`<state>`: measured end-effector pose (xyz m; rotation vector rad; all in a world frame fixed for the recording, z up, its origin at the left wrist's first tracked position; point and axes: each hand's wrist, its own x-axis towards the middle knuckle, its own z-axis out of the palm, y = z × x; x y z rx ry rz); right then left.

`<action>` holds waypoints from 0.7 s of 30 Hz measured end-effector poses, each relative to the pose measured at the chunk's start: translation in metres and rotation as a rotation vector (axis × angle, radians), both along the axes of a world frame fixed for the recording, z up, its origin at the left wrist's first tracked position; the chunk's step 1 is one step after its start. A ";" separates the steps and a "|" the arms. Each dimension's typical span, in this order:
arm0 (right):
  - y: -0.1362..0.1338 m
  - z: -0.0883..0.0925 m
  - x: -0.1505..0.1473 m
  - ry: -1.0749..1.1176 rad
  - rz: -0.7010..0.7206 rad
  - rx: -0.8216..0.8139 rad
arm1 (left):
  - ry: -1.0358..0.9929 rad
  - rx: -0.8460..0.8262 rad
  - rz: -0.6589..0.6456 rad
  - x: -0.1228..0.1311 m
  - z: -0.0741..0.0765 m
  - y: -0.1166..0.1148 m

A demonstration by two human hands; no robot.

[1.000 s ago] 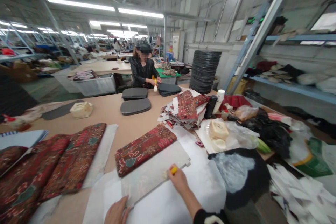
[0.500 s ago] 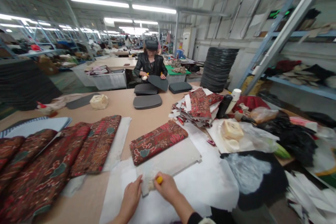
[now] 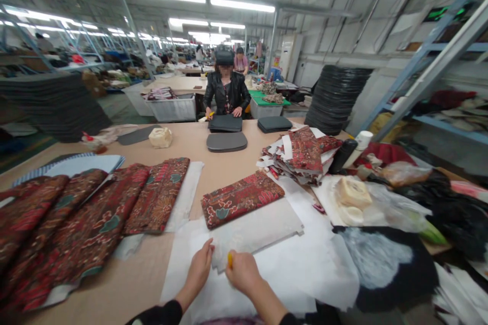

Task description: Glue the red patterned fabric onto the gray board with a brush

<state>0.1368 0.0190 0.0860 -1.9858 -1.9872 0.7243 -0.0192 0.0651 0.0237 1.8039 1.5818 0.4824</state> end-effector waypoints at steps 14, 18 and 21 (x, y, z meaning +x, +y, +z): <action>0.019 -0.009 0.058 0.226 -0.131 0.032 | 0.420 0.109 -0.322 0.009 0.011 -0.011; 0.021 -0.005 0.161 0.082 -0.593 0.083 | 0.569 0.188 -0.421 0.013 0.011 -0.007; 0.015 -0.001 0.184 0.055 -0.688 0.161 | 0.614 0.222 -0.485 0.017 0.009 -0.004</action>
